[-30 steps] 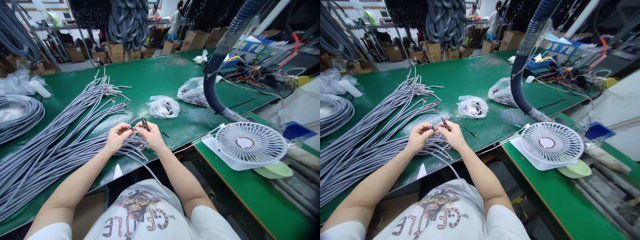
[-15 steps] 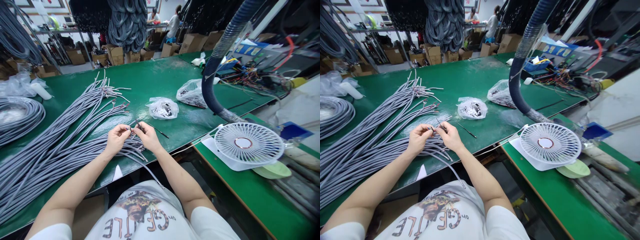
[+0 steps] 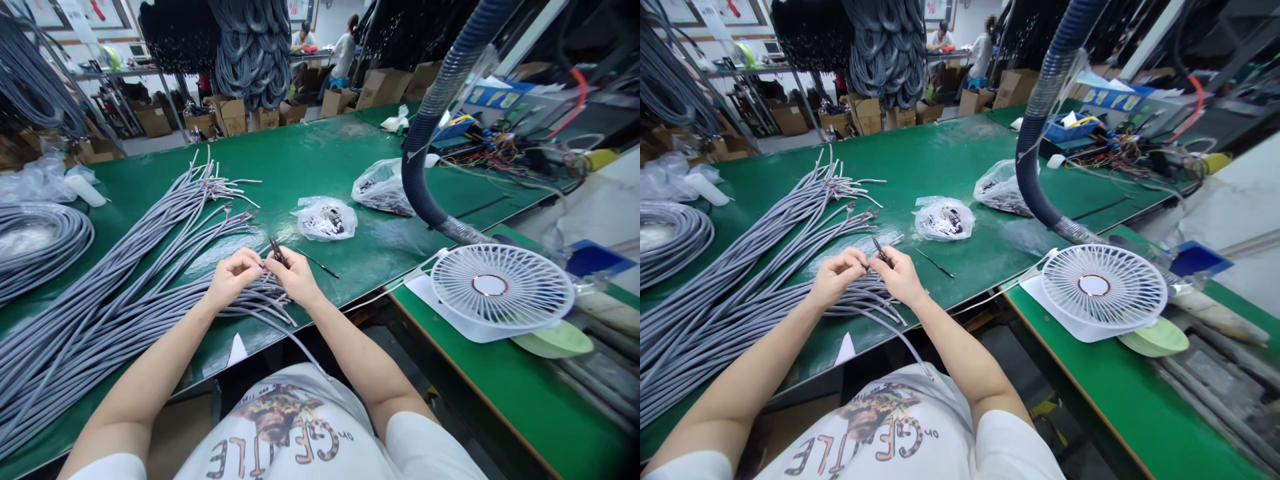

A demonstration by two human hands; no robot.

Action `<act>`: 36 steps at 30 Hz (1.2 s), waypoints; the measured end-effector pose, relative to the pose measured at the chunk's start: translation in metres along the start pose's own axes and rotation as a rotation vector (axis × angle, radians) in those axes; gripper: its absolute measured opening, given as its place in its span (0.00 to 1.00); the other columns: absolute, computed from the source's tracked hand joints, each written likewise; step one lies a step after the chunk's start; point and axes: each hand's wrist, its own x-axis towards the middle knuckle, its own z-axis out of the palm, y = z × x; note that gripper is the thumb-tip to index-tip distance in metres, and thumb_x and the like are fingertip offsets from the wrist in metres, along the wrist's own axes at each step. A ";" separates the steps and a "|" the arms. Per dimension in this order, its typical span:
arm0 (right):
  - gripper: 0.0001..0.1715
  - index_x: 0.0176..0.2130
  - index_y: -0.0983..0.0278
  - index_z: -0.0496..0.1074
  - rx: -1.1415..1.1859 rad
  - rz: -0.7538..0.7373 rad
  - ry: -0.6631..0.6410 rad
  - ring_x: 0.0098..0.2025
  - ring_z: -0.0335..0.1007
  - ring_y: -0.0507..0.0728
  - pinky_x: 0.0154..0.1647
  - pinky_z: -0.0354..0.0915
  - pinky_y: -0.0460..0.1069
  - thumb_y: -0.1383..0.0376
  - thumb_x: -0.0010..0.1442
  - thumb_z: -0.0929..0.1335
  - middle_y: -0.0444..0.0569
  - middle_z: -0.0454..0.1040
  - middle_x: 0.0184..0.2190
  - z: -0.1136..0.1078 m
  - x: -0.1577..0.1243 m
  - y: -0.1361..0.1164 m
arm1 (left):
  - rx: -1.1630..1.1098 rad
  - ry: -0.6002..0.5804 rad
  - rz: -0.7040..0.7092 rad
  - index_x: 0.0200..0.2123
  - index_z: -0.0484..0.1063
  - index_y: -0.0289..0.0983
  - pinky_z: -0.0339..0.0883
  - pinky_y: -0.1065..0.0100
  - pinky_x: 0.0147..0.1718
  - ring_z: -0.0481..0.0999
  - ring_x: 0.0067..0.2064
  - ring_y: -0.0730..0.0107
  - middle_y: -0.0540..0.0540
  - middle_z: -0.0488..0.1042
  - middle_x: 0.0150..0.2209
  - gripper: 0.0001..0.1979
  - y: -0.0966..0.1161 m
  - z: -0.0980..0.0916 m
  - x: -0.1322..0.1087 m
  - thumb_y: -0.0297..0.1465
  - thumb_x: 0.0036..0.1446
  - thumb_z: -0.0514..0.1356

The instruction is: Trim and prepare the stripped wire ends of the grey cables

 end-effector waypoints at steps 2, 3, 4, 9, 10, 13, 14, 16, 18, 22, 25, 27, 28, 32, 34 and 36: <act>0.13 0.28 0.64 0.67 -0.045 -0.023 0.000 0.21 0.50 0.47 0.22 0.51 0.44 0.57 0.56 0.68 0.38 0.59 0.19 0.000 -0.001 -0.003 | -0.025 0.010 -0.067 0.22 0.71 0.35 0.67 0.67 0.37 0.71 0.34 0.71 0.46 0.72 0.31 0.10 0.004 0.001 0.001 0.34 0.45 0.68; 0.13 0.28 0.64 0.67 -0.074 -0.035 0.003 0.21 0.50 0.47 0.23 0.51 0.44 0.57 0.56 0.67 0.38 0.59 0.19 0.001 -0.001 -0.005 | -0.054 0.004 -0.124 0.24 0.70 0.35 0.67 0.68 0.36 0.71 0.33 0.72 0.47 0.72 0.31 0.10 0.006 0.001 0.002 0.33 0.43 0.68; 0.14 0.28 0.65 0.67 -0.104 -0.047 0.005 0.22 0.51 0.47 0.24 0.51 0.44 0.57 0.56 0.67 0.39 0.59 0.20 0.001 -0.002 -0.007 | -0.082 -0.014 -0.192 0.26 0.70 0.35 0.67 0.69 0.34 0.71 0.32 0.73 0.48 0.72 0.31 0.11 0.007 0.000 0.003 0.32 0.42 0.69; 0.14 0.28 0.65 0.67 -0.205 -0.099 -0.021 0.25 0.55 0.48 0.27 0.54 0.44 0.57 0.58 0.67 0.40 0.63 0.22 0.000 -0.007 -0.014 | -0.098 -0.219 -0.416 0.32 0.72 0.35 0.67 0.71 0.31 0.72 0.28 0.75 0.50 0.73 0.28 0.09 0.006 -0.013 0.005 0.31 0.47 0.66; 0.13 0.28 0.65 0.67 -0.199 -0.099 -0.031 0.25 0.56 0.48 0.28 0.55 0.44 0.58 0.58 0.67 0.40 0.64 0.22 0.000 -0.007 -0.014 | -0.101 -0.258 -0.424 0.33 0.73 0.35 0.67 0.71 0.31 0.73 0.29 0.75 0.49 0.73 0.29 0.09 0.005 -0.015 0.006 0.31 0.48 0.65; 0.12 0.28 0.65 0.68 -0.103 -0.064 -0.049 0.24 0.59 0.48 0.28 0.56 0.45 0.59 0.56 0.68 0.41 0.67 0.22 -0.001 -0.004 -0.010 | -0.158 -0.303 -0.425 0.40 0.72 0.36 0.69 0.71 0.33 0.76 0.32 0.72 0.47 0.76 0.31 0.15 0.003 -0.017 0.005 0.31 0.48 0.66; 0.12 0.28 0.65 0.68 -0.040 -0.033 -0.050 0.22 0.58 0.47 0.26 0.56 0.44 0.59 0.56 0.69 0.41 0.67 0.21 -0.001 -0.002 -0.007 | -0.182 -0.286 -0.418 0.43 0.71 0.36 0.69 0.70 0.33 0.77 0.32 0.71 0.47 0.77 0.31 0.17 0.002 -0.016 0.005 0.31 0.48 0.66; 0.14 0.28 0.65 0.67 0.118 0.063 -0.058 0.18 0.53 0.45 0.19 0.50 0.43 0.58 0.53 0.70 0.39 0.66 0.18 -0.001 0.001 -0.002 | -0.220 -0.242 -0.401 0.47 0.70 0.37 0.70 0.69 0.35 0.78 0.32 0.70 0.47 0.78 0.30 0.22 -0.001 -0.015 0.005 0.31 0.47 0.67; 0.17 0.28 0.65 0.65 0.274 0.176 -0.066 0.14 0.47 0.43 0.15 0.43 0.43 0.56 0.50 0.72 0.37 0.63 0.16 0.001 0.004 0.003 | -0.254 -0.208 -0.382 0.51 0.69 0.38 0.71 0.68 0.36 0.79 0.32 0.69 0.48 0.78 0.28 0.27 -0.003 -0.013 0.004 0.31 0.46 0.68; 0.25 0.30 0.64 0.65 0.480 0.340 -0.073 0.12 0.42 0.41 0.13 0.39 0.41 0.53 0.42 0.76 0.34 0.61 0.14 0.007 0.007 0.014 | -0.295 -0.183 -0.361 0.50 0.73 0.38 0.73 0.65 0.36 0.80 0.33 0.66 0.45 0.80 0.30 0.26 -0.007 -0.012 0.004 0.31 0.44 0.69; 0.25 0.30 0.64 0.65 0.546 0.382 -0.104 0.12 0.40 0.41 0.12 0.38 0.41 0.53 0.41 0.76 0.34 0.60 0.14 0.009 0.008 0.019 | -0.281 -0.127 -0.379 0.42 0.77 0.33 0.74 0.64 0.36 0.79 0.31 0.65 0.43 0.80 0.30 0.21 -0.009 -0.010 0.004 0.32 0.42 0.70; 0.24 0.29 0.65 0.65 0.530 0.388 -0.129 0.12 0.39 0.41 0.12 0.38 0.41 0.54 0.42 0.76 0.34 0.60 0.14 0.007 0.009 0.019 | -0.256 -0.107 -0.393 0.36 0.79 0.31 0.74 0.64 0.36 0.79 0.31 0.66 0.43 0.80 0.30 0.18 -0.009 -0.009 0.005 0.34 0.40 0.71; 0.24 0.28 0.65 0.65 0.502 0.387 -0.130 0.12 0.39 0.41 0.12 0.38 0.41 0.53 0.42 0.76 0.34 0.59 0.14 0.005 0.009 0.019 | -0.242 -0.106 -0.397 0.35 0.79 0.31 0.74 0.64 0.37 0.79 0.31 0.66 0.43 0.80 0.30 0.17 -0.009 -0.009 0.005 0.34 0.40 0.71; 0.22 0.32 0.65 0.67 0.259 0.264 -0.047 0.13 0.39 0.42 0.12 0.38 0.42 0.48 0.53 0.69 0.34 0.57 0.16 -0.010 0.005 0.012 | -0.196 -0.070 -0.404 0.35 0.79 0.31 0.74 0.64 0.39 0.79 0.32 0.65 0.43 0.80 0.30 0.19 -0.011 -0.009 0.005 0.36 0.40 0.71; 0.21 0.36 0.64 0.69 0.046 0.131 -0.003 0.15 0.45 0.44 0.15 0.44 0.42 0.49 0.60 0.63 0.36 0.59 0.18 -0.020 -0.002 0.005 | -0.178 -0.050 -0.409 0.36 0.79 0.32 0.73 0.63 0.40 0.80 0.33 0.64 0.43 0.80 0.31 0.19 -0.012 -0.009 0.005 0.37 0.40 0.71; 0.18 0.39 0.64 0.69 -0.200 0.005 0.007 0.19 0.54 0.46 0.20 0.53 0.43 0.53 0.63 0.61 0.39 0.62 0.20 -0.028 -0.011 -0.005 | -0.161 -0.060 -0.413 0.36 0.79 0.32 0.73 0.63 0.41 0.80 0.34 0.64 0.43 0.80 0.32 0.20 -0.014 -0.009 0.005 0.38 0.40 0.71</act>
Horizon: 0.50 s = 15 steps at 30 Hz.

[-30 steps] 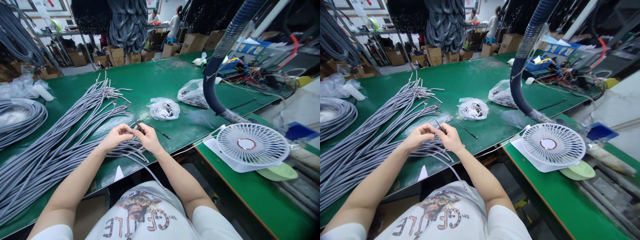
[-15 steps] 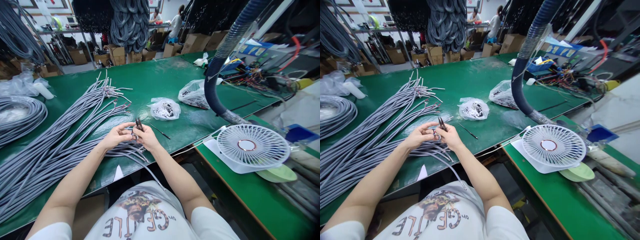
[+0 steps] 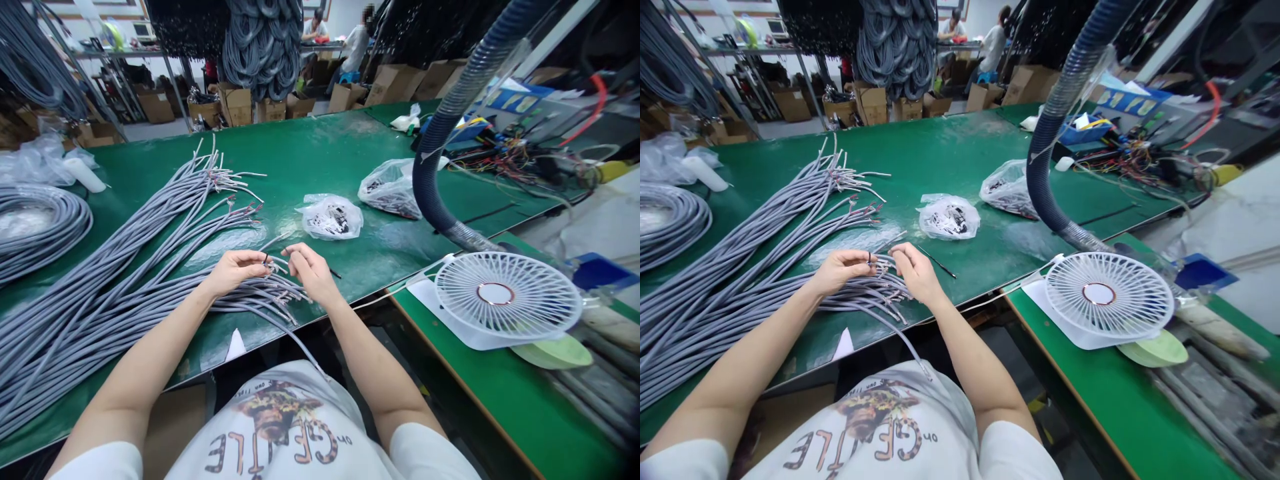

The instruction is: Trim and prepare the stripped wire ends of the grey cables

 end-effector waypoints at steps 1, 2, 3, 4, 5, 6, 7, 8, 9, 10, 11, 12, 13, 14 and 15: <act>0.16 0.39 0.64 0.70 -0.120 -0.054 -0.006 0.22 0.58 0.47 0.24 0.56 0.43 0.56 0.63 0.62 0.40 0.65 0.22 -0.004 -0.005 -0.004 | 0.012 -0.009 -0.002 0.36 0.79 0.32 0.73 0.63 0.41 0.80 0.35 0.63 0.43 0.81 0.33 0.20 -0.001 0.000 0.000 0.38 0.40 0.71; 0.14 0.40 0.64 0.71 -0.230 -0.101 -0.024 0.25 0.62 0.48 0.28 0.59 0.44 0.58 0.63 0.62 0.42 0.68 0.24 -0.007 -0.009 -0.008 | 0.023 -0.021 0.000 0.37 0.79 0.32 0.73 0.63 0.41 0.80 0.35 0.63 0.43 0.81 0.33 0.20 -0.001 0.000 0.000 0.38 0.40 0.71; 0.13 0.40 0.65 0.71 -0.325 -0.143 -0.048 0.28 0.65 0.50 0.32 0.61 0.45 0.59 0.63 0.63 0.44 0.71 0.27 -0.008 -0.012 -0.011 | 0.032 -0.033 0.004 0.37 0.79 0.32 0.73 0.63 0.42 0.80 0.35 0.63 0.43 0.81 0.34 0.20 -0.001 0.000 0.001 0.37 0.40 0.71; 0.13 0.41 0.65 0.72 -0.403 -0.180 -0.072 0.31 0.68 0.51 0.35 0.63 0.45 0.60 0.62 0.63 0.46 0.74 0.31 -0.009 -0.015 -0.013 | 0.038 -0.047 0.010 0.38 0.79 0.33 0.73 0.63 0.42 0.80 0.36 0.63 0.43 0.81 0.35 0.20 -0.001 0.001 0.001 0.37 0.41 0.70; 0.13 0.42 0.65 0.72 -0.464 -0.212 -0.091 0.34 0.70 0.52 0.38 0.64 0.46 0.61 0.62 0.63 0.48 0.75 0.34 -0.009 -0.017 -0.014 | 0.039 -0.057 0.017 0.38 0.79 0.33 0.73 0.63 0.43 0.80 0.36 0.63 0.43 0.81 0.36 0.20 -0.001 0.001 0.001 0.37 0.42 0.70; 0.13 0.43 0.65 0.72 -0.510 -0.240 -0.098 0.37 0.72 0.53 0.40 0.64 0.46 0.61 0.63 0.63 0.50 0.76 0.37 -0.008 -0.019 -0.014 | 0.038 -0.063 0.023 0.38 0.79 0.33 0.72 0.63 0.43 0.80 0.36 0.63 0.43 0.81 0.36 0.19 0.000 0.001 0.000 0.37 0.42 0.70; 0.14 0.44 0.65 0.72 -0.543 -0.262 -0.097 0.39 0.73 0.54 0.42 0.65 0.47 0.61 0.63 0.63 0.51 0.77 0.39 -0.007 -0.019 -0.013 | 0.037 -0.069 0.026 0.39 0.79 0.33 0.73 0.63 0.43 0.80 0.36 0.63 0.43 0.81 0.36 0.19 0.000 0.001 0.000 0.37 0.42 0.70; 0.14 0.44 0.65 0.72 -0.565 -0.282 -0.089 0.40 0.73 0.55 0.42 0.65 0.47 0.62 0.63 0.63 0.52 0.77 0.40 -0.005 -0.020 -0.012 | 0.036 -0.071 0.026 0.39 0.79 0.33 0.73 0.63 0.43 0.80 0.36 0.63 0.43 0.81 0.36 0.20 0.001 0.002 0.000 0.37 0.42 0.70; 0.14 0.45 0.65 0.72 -0.581 -0.299 -0.081 0.41 0.74 0.55 0.42 0.66 0.47 0.62 0.63 0.63 0.52 0.78 0.40 -0.004 -0.019 -0.010 | 0.035 -0.071 0.026 0.39 0.79 0.32 0.73 0.62 0.43 0.80 0.36 0.62 0.43 0.81 0.36 0.20 0.002 0.002 -0.001 0.37 0.42 0.70; 0.14 0.45 0.66 0.73 -0.592 -0.315 -0.073 0.41 0.74 0.55 0.43 0.66 0.47 0.62 0.63 0.63 0.53 0.78 0.41 -0.003 -0.019 -0.008 | 0.034 -0.070 0.026 0.38 0.79 0.32 0.73 0.62 0.43 0.80 0.36 0.62 0.42 0.81 0.36 0.20 0.003 0.002 -0.001 0.37 0.42 0.70; 0.14 0.45 0.66 0.73 -0.600 -0.329 -0.067 0.42 0.75 0.55 0.43 0.66 0.46 0.62 0.64 0.63 0.53 0.78 0.41 -0.002 -0.019 -0.006 | 0.032 -0.068 0.026 0.38 0.79 0.32 0.73 0.61 0.43 0.80 0.36 0.61 0.42 0.81 0.36 0.20 0.003 0.003 -0.001 0.37 0.42 0.70; 0.14 0.45 0.66 0.73 -0.606 -0.342 -0.065 0.42 0.75 0.55 0.43 0.67 0.46 0.62 0.64 0.63 0.53 0.78 0.41 -0.001 -0.018 -0.004 | 0.030 -0.064 0.024 0.38 0.79 0.32 0.73 0.61 0.43 0.80 0.36 0.61 0.42 0.81 0.36 0.20 0.004 0.003 -0.002 0.37 0.41 0.70; 0.14 0.45 0.66 0.73 -0.612 -0.353 -0.066 0.42 0.75 0.55 0.43 0.67 0.46 0.62 0.64 0.63 0.53 0.78 0.41 -0.001 -0.018 -0.004 | 0.031 -0.059 0.020 0.38 0.79 0.31 0.73 0.62 0.43 0.80 0.36 0.62 0.42 0.81 0.35 0.20 0.004 0.004 -0.002 0.37 0.41 0.70; 0.15 0.45 0.65 0.73 -0.618 -0.361 -0.069 0.42 0.75 0.55 0.42 0.67 0.46 0.62 0.64 0.63 0.53 0.78 0.41 -0.001 -0.018 -0.003 | 0.036 -0.053 0.013 0.37 0.79 0.31 0.73 0.62 0.43 0.80 0.36 0.62 0.42 0.81 0.35 0.20 0.004 0.004 -0.002 0.36 0.41 0.71; 0.15 0.46 0.65 0.73 -0.624 -0.365 -0.076 0.42 0.75 0.55 0.42 0.67 0.46 0.62 0.64 0.63 0.52 0.78 0.41 -0.002 -0.018 -0.003 | 0.044 -0.051 0.005 0.37 0.79 0.32 0.72 0.63 0.42 0.80 0.36 0.63 0.42 0.81 0.35 0.19 0.004 0.004 -0.003 0.36 0.41 0.71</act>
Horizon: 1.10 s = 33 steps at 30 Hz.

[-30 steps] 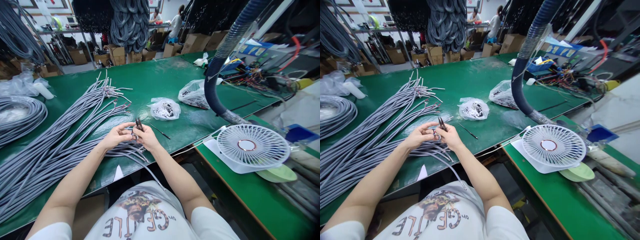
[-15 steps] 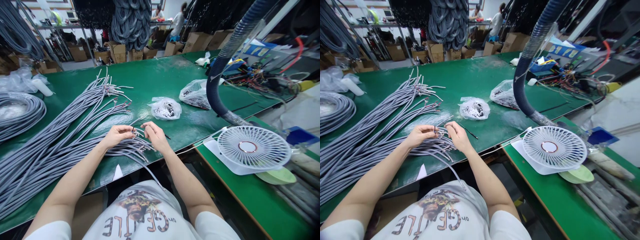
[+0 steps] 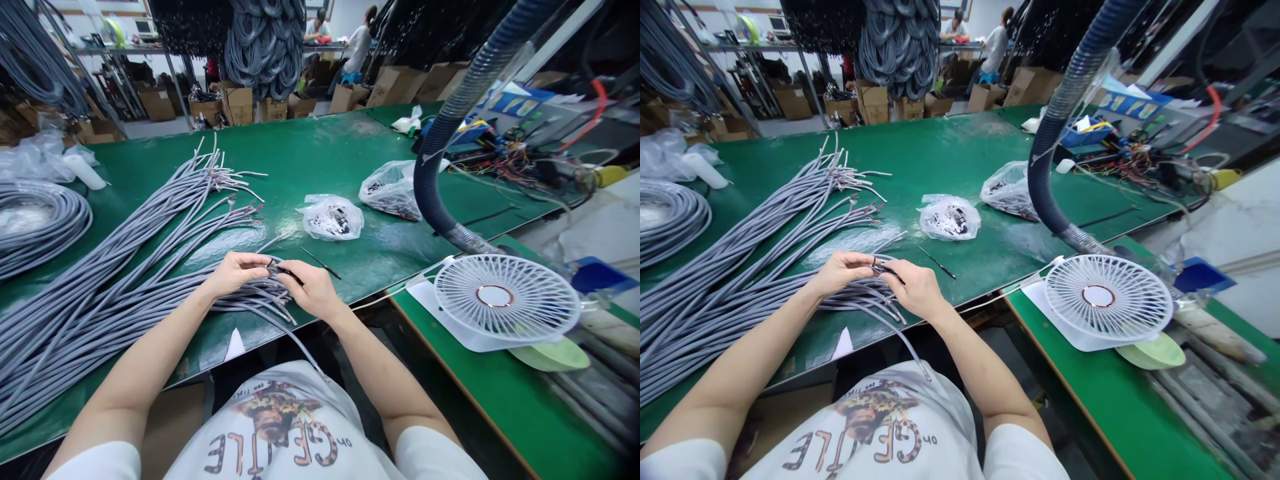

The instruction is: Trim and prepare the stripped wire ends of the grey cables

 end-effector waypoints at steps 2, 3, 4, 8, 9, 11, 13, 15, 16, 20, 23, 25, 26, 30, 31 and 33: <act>0.14 0.46 0.64 0.73 -0.002 -0.003 -0.026 0.42 0.75 0.55 0.43 0.68 0.46 0.62 0.63 0.64 0.52 0.78 0.42 -0.003 0.001 0.000 | 0.015 -0.005 -0.015 0.38 0.79 0.32 0.72 0.64 0.42 0.80 0.35 0.64 0.42 0.81 0.35 0.19 -0.001 0.000 0.000 0.35 0.41 0.71; 0.14 0.46 0.64 0.73 0.002 -0.001 -0.048 0.42 0.75 0.55 0.43 0.68 0.47 0.62 0.63 0.64 0.51 0.78 0.42 -0.005 0.001 0.000 | 0.019 -0.016 -0.023 0.38 0.79 0.32 0.72 0.65 0.42 0.80 0.35 0.64 0.42 0.81 0.35 0.19 -0.002 -0.001 0.000 0.35 0.41 0.71; 0.14 0.46 0.64 0.74 0.009 0.003 -0.073 0.42 0.75 0.55 0.43 0.68 0.47 0.62 0.63 0.64 0.51 0.78 0.43 -0.007 0.003 0.001 | 0.019 -0.029 -0.028 0.38 0.79 0.32 0.72 0.65 0.41 0.80 0.36 0.64 0.42 0.81 0.35 0.20 -0.003 -0.001 0.001 0.35 0.41 0.71; 0.14 0.46 0.63 0.74 0.044 0.028 -0.163 0.42 0.75 0.56 0.43 0.67 0.47 0.63 0.62 0.65 0.51 0.78 0.43 -0.013 0.009 0.003 | 0.014 -0.060 -0.045 0.40 0.79 0.32 0.72 0.65 0.41 0.79 0.36 0.64 0.42 0.81 0.36 0.22 -0.008 -0.002 0.002 0.35 0.40 0.71; 0.14 0.46 0.63 0.74 0.051 0.035 -0.181 0.42 0.75 0.55 0.43 0.67 0.47 0.63 0.61 0.65 0.51 0.78 0.43 -0.013 0.010 0.003 | 0.015 -0.059 -0.047 0.40 0.79 0.32 0.71 0.65 0.41 0.79 0.35 0.64 0.42 0.81 0.36 0.22 -0.009 -0.002 0.002 0.36 0.40 0.71; 0.14 0.45 0.64 0.74 0.057 0.045 -0.209 0.39 0.75 0.55 0.40 0.66 0.46 0.63 0.62 0.64 0.51 0.79 0.41 -0.010 0.010 0.005 | 0.030 -0.060 -0.049 0.41 0.78 0.31 0.71 0.66 0.39 0.78 0.34 0.66 0.42 0.80 0.35 0.23 -0.011 -0.002 0.003 0.37 0.40 0.71; 0.14 0.43 0.64 0.75 0.055 0.043 -0.203 0.36 0.75 0.54 0.37 0.65 0.46 0.62 0.62 0.64 0.51 0.79 0.38 -0.006 0.008 0.008 | 0.074 -0.084 -0.042 0.41 0.78 0.31 0.71 0.68 0.37 0.77 0.33 0.68 0.43 0.80 0.33 0.23 -0.012 -0.004 0.004 0.38 0.42 0.70; 0.15 0.42 0.65 0.76 0.047 0.029 -0.162 0.34 0.74 0.54 0.35 0.64 0.46 0.62 0.62 0.63 0.52 0.79 0.36 -0.001 0.005 0.011 | 0.144 -0.138 -0.009 0.43 0.78 0.32 0.70 0.68 0.37 0.76 0.35 0.68 0.43 0.79 0.35 0.22 -0.009 -0.007 0.005 0.38 0.45 0.68; 0.15 0.42 0.65 0.76 0.044 0.022 -0.140 0.34 0.74 0.54 0.35 0.64 0.46 0.61 0.62 0.64 0.52 0.79 0.36 0.002 0.004 0.012 | 0.182 -0.164 0.024 0.43 0.78 0.33 0.70 0.68 0.38 0.76 0.37 0.67 0.42 0.78 0.37 0.21 -0.007 -0.009 0.005 0.38 0.47 0.67; 0.14 0.40 0.64 0.77 0.021 0.012 -0.113 0.34 0.74 0.54 0.34 0.63 0.45 0.61 0.62 0.65 0.51 0.80 0.35 0.007 0.001 0.014 | 0.286 -0.175 0.222 0.40 0.79 0.36 0.69 0.70 0.38 0.74 0.40 0.69 0.42 0.74 0.42 0.14 0.004 -0.013 0.004 0.37 0.51 0.64; 0.14 0.39 0.63 0.77 0.005 -0.002 -0.139 0.33 0.74 0.53 0.33 0.63 0.45 0.60 0.62 0.64 0.50 0.80 0.34 0.008 0.000 0.013 | 0.275 -0.182 0.286 0.36 0.80 0.36 0.68 0.71 0.35 0.73 0.34 0.72 0.44 0.73 0.35 0.11 0.006 -0.010 0.004 0.36 0.53 0.63; 0.14 0.39 0.63 0.77 0.006 -0.013 -0.140 0.32 0.74 0.53 0.33 0.63 0.45 0.60 0.62 0.64 0.50 0.80 0.34 0.008 0.000 0.012 | 0.223 -0.191 0.278 0.33 0.79 0.35 0.67 0.71 0.33 0.72 0.32 0.73 0.44 0.73 0.33 0.10 0.003 -0.007 0.004 0.36 0.54 0.63; 0.15 0.39 0.63 0.77 0.008 -0.015 -0.139 0.32 0.74 0.53 0.33 0.62 0.45 0.60 0.62 0.64 0.50 0.80 0.34 0.008 -0.001 0.012 | 0.196 -0.190 0.266 0.33 0.79 0.35 0.67 0.71 0.33 0.72 0.32 0.73 0.44 0.73 0.33 0.10 0.001 -0.006 0.005 0.36 0.54 0.63; 0.15 0.38 0.63 0.78 0.014 -0.023 -0.152 0.31 0.74 0.53 0.32 0.62 0.45 0.60 0.63 0.64 0.49 0.80 0.33 0.007 -0.004 0.013 | 0.157 -0.167 0.218 0.31 0.79 0.34 0.67 0.70 0.35 0.72 0.34 0.71 0.44 0.73 0.33 0.10 -0.006 -0.003 0.006 0.36 0.52 0.64; 0.15 0.37 0.63 0.78 0.014 -0.023 -0.155 0.31 0.74 0.53 0.32 0.62 0.45 0.60 0.63 0.63 0.49 0.80 0.33 0.007 -0.005 0.013 | 0.156 -0.159 0.209 0.30 0.79 0.34 0.67 0.69 0.35 0.72 0.34 0.71 0.44 0.73 0.32 0.11 -0.006 -0.002 0.006 0.37 0.52 0.64; 0.16 0.36 0.63 0.78 0.013 -0.017 -0.162 0.31 0.74 0.53 0.32 0.62 0.45 0.60 0.63 0.63 0.50 0.80 0.32 0.008 -0.006 0.014 | 0.149 -0.147 0.198 0.29 0.78 0.33 0.67 0.69 0.35 0.72 0.34 0.71 0.44 0.73 0.32 0.12 -0.007 0.000 0.006 0.37 0.51 0.65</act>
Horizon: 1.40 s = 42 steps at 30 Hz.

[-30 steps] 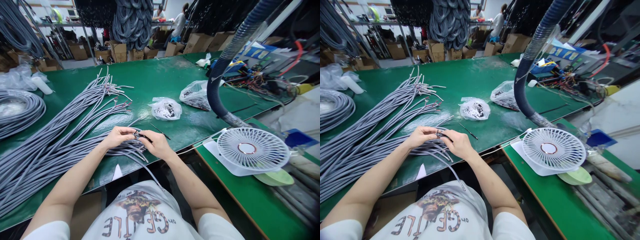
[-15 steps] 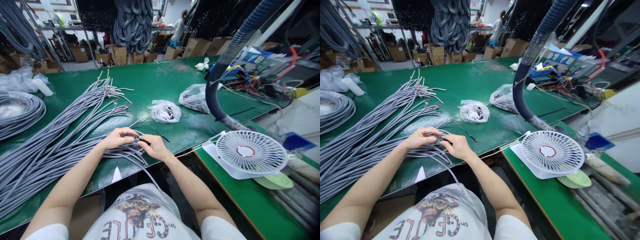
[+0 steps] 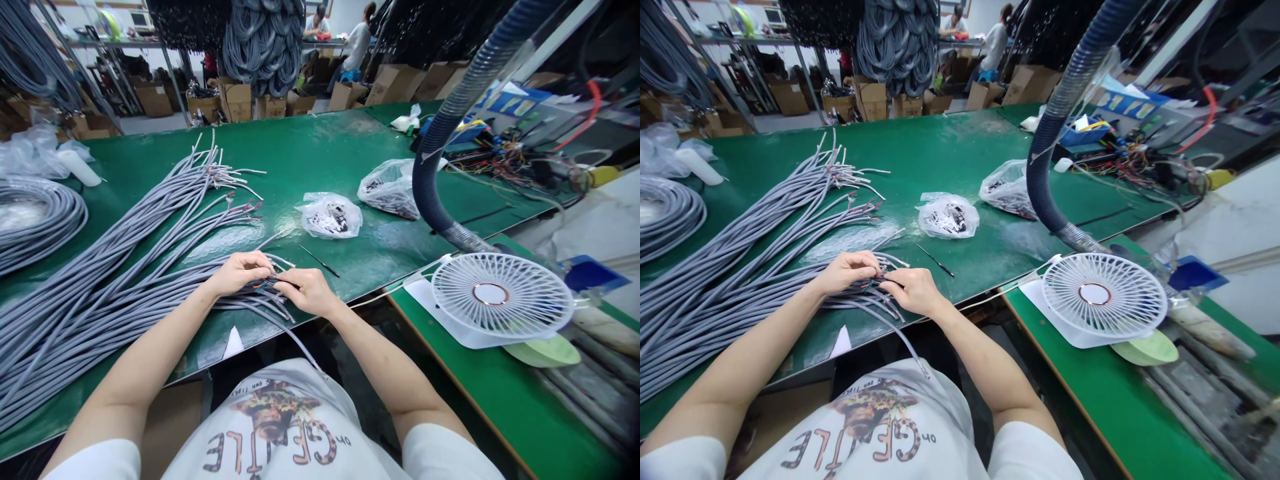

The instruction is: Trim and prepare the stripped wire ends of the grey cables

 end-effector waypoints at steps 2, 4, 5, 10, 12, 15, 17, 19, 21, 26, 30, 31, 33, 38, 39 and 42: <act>0.16 0.35 0.63 0.78 0.006 0.013 -0.013 0.32 0.75 0.53 0.33 0.62 0.45 0.60 0.63 0.63 0.50 0.80 0.32 0.003 -0.002 0.001 | -0.020 0.013 -0.008 0.28 0.78 0.33 0.67 0.69 0.36 0.72 0.33 0.71 0.44 0.73 0.31 0.12 -0.001 0.001 0.000 0.38 0.50 0.65; 0.16 0.35 0.63 0.78 0.025 0.026 -0.036 0.33 0.75 0.53 0.34 0.63 0.44 0.60 0.63 0.64 0.50 0.80 0.33 0.005 -0.003 0.003 | -0.053 0.028 -0.015 0.28 0.78 0.33 0.66 0.69 0.37 0.72 0.33 0.72 0.45 0.74 0.31 0.12 -0.003 0.002 0.001 0.37 0.49 0.66; 0.15 0.34 0.64 0.78 0.045 0.033 -0.046 0.33 0.75 0.53 0.35 0.62 0.44 0.60 0.62 0.64 0.50 0.80 0.33 0.005 -0.004 0.004 | -0.073 0.040 -0.019 0.28 0.78 0.33 0.66 0.69 0.38 0.72 0.33 0.72 0.45 0.74 0.31 0.12 -0.004 0.001 0.001 0.37 0.48 0.66; 0.14 0.35 0.66 0.76 0.257 0.157 0.056 0.26 0.65 0.49 0.29 0.59 0.44 0.58 0.58 0.67 0.45 0.74 0.26 -0.008 0.000 0.008 | -0.237 0.143 -0.088 0.30 0.77 0.33 0.65 0.70 0.37 0.72 0.32 0.73 0.47 0.74 0.29 0.11 -0.015 -0.001 0.003 0.37 0.49 0.66; 0.16 0.35 0.67 0.76 0.337 0.257 0.155 0.21 0.56 0.48 0.25 0.55 0.44 0.56 0.53 0.71 0.40 0.66 0.19 -0.009 0.007 0.004 | -0.280 0.185 -0.086 0.30 0.78 0.34 0.64 0.72 0.35 0.70 0.31 0.76 0.48 0.73 0.28 0.10 -0.018 0.001 0.004 0.36 0.49 0.66; 0.16 0.29 0.67 0.74 0.458 0.317 0.168 0.20 0.48 0.47 0.23 0.50 0.44 0.55 0.51 0.71 0.37 0.55 0.16 0.001 0.019 -0.009 | -0.271 0.206 -0.017 0.29 0.79 0.35 0.65 0.71 0.38 0.71 0.34 0.73 0.48 0.72 0.30 0.11 -0.019 0.006 0.005 0.37 0.48 0.67; 0.18 0.24 0.67 0.71 0.540 0.299 0.145 0.21 0.49 0.47 0.23 0.51 0.44 0.55 0.53 0.69 0.38 0.56 0.17 0.008 0.027 -0.016 | -0.233 0.222 0.006 0.31 0.79 0.35 0.65 0.69 0.41 0.72 0.37 0.70 0.46 0.73 0.32 0.12 -0.017 0.007 0.004 0.39 0.48 0.66; 0.18 0.22 0.66 0.68 0.556 0.309 0.182 0.21 0.52 0.47 0.24 0.52 0.44 0.55 0.54 0.67 0.40 0.60 0.18 0.006 0.034 -0.012 | -0.144 0.237 -0.009 0.37 0.78 0.35 0.66 0.68 0.42 0.73 0.38 0.69 0.45 0.75 0.34 0.15 -0.013 0.003 0.002 0.40 0.50 0.65; 0.17 0.22 0.66 0.68 0.471 0.357 0.285 0.22 0.53 0.48 0.24 0.53 0.45 0.56 0.53 0.68 0.40 0.62 0.18 -0.007 0.037 0.005 | 0.015 0.197 -0.006 0.41 0.77 0.35 0.66 0.66 0.43 0.73 0.39 0.68 0.44 0.76 0.36 0.16 -0.007 -0.004 0.000 0.40 0.52 0.63; 0.16 0.31 0.67 0.74 0.024 0.546 0.617 0.23 0.55 0.50 0.28 0.55 0.47 0.56 0.49 0.70 0.42 0.63 0.19 -0.060 0.035 0.072 | 0.426 -0.202 0.105 0.39 0.79 0.37 0.64 0.65 0.45 0.74 0.41 0.64 0.41 0.78 0.38 0.13 0.001 -0.019 0.002 0.37 0.53 0.62; 0.22 0.30 0.67 0.76 0.175 0.450 0.552 0.24 0.57 0.51 0.27 0.56 0.48 0.52 0.57 0.64 0.44 0.64 0.19 -0.065 0.023 0.066 | 0.471 -0.265 0.158 0.37 0.80 0.38 0.64 0.65 0.44 0.74 0.39 0.66 0.42 0.79 0.36 0.11 -0.008 -0.018 0.004 0.36 0.53 0.63; 0.22 0.31 0.67 0.76 0.267 0.428 0.459 0.24 0.58 0.51 0.27 0.56 0.47 0.52 0.57 0.64 0.44 0.64 0.19 -0.060 0.020 0.055 | 0.458 -0.239 0.170 0.37 0.80 0.38 0.65 0.65 0.44 0.74 0.39 0.66 0.41 0.78 0.35 0.11 -0.010 -0.017 0.005 0.37 0.53 0.63; 0.20 0.29 0.67 0.76 0.398 0.387 0.236 0.25 0.60 0.51 0.27 0.57 0.47 0.52 0.55 0.67 0.44 0.66 0.20 -0.046 0.016 0.031 | 0.443 -0.182 0.189 0.38 0.80 0.38 0.65 0.65 0.43 0.74 0.39 0.66 0.41 0.78 0.35 0.12 -0.013 -0.017 0.004 0.37 0.54 0.62; 0.20 0.21 0.68 0.73 0.497 0.384 0.078 0.21 0.53 0.47 0.23 0.51 0.45 0.54 0.53 0.69 0.41 0.62 0.16 -0.020 0.024 -0.004 | 0.454 -0.110 0.224 0.38 0.80 0.39 0.66 0.66 0.42 0.73 0.37 0.67 0.43 0.78 0.33 0.12 -0.014 -0.018 0.001 0.38 0.55 0.62; 0.21 0.21 0.68 0.73 0.512 0.395 0.074 0.21 0.53 0.47 0.23 0.50 0.45 0.54 0.53 0.69 0.41 0.62 0.16 -0.018 0.027 -0.006 | 0.451 -0.098 0.229 0.38 0.80 0.39 0.66 0.66 0.42 0.73 0.37 0.67 0.43 0.78 0.33 0.11 -0.014 -0.018 0.001 0.38 0.54 0.62; 0.20 0.21 0.68 0.73 0.568 0.420 0.078 0.21 0.56 0.48 0.24 0.54 0.45 0.54 0.51 0.69 0.41 0.64 0.16 -0.014 0.031 -0.007 | 0.436 -0.069 0.242 0.37 0.80 0.40 0.66 0.66 0.41 0.73 0.37 0.67 0.43 0.78 0.33 0.11 -0.017 -0.018 0.001 0.38 0.53 0.63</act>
